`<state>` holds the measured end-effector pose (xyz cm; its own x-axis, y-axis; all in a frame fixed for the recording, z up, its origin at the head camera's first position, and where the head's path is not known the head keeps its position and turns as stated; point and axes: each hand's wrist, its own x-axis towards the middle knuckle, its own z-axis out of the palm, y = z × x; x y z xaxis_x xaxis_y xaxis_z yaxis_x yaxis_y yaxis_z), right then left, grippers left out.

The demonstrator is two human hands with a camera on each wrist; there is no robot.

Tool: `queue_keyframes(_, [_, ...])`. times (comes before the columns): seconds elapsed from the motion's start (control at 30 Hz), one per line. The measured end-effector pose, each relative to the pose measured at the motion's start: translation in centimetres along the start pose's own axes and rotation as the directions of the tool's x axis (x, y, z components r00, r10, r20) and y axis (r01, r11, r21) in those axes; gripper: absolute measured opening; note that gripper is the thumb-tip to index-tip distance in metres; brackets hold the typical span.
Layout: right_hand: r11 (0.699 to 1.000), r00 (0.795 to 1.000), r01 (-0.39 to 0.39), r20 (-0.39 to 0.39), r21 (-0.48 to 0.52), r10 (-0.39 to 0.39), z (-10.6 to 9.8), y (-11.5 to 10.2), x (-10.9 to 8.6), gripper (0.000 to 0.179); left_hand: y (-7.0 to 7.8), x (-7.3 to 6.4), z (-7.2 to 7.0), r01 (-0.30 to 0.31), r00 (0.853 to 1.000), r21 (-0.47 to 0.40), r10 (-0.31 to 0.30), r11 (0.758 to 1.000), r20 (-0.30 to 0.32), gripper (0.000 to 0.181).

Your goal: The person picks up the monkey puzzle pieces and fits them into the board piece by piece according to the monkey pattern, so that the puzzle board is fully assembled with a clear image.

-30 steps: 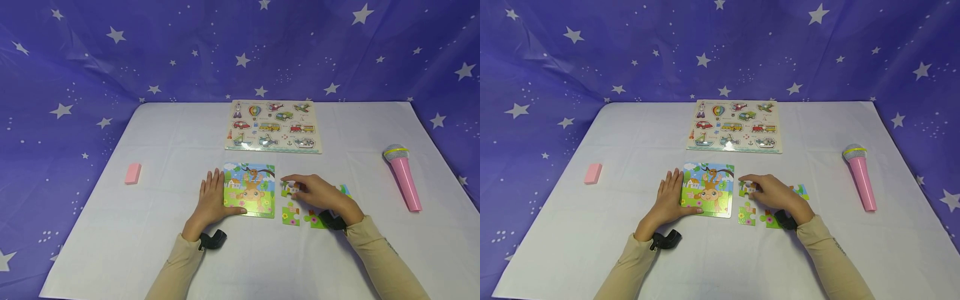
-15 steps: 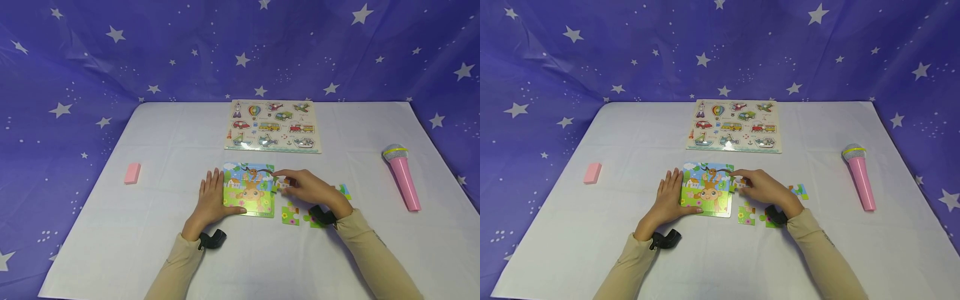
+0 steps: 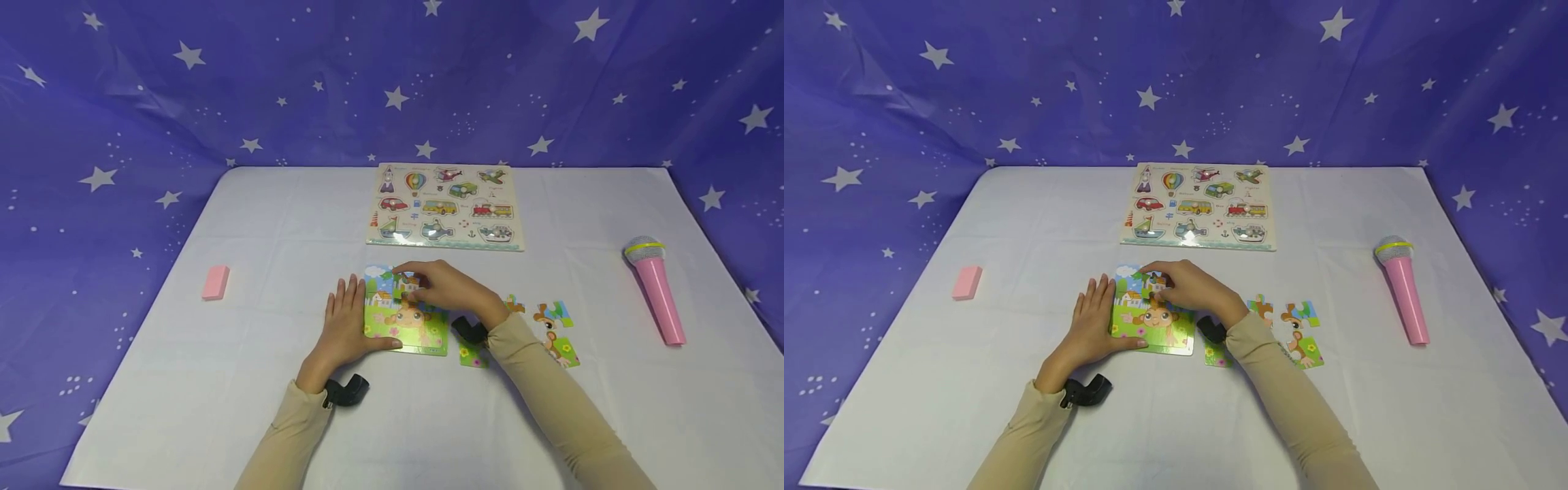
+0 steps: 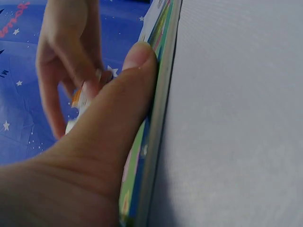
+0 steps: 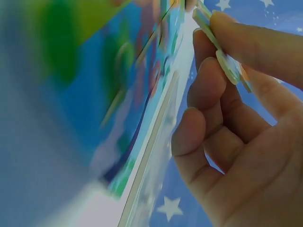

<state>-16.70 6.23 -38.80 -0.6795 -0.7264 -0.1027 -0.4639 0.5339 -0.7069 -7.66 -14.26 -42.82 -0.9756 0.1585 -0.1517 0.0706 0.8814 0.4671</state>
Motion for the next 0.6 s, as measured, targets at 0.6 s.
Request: queue_keyframes(0.6, [0.995, 0.993, -0.04, 0.102, -0.097, 0.05, 2.2, -3.2, 4.7, 0.049, -0.1, 0.0, 0.0, -0.002, 1.0, -0.002, 0.002, 1.0, 0.015, 0.127])
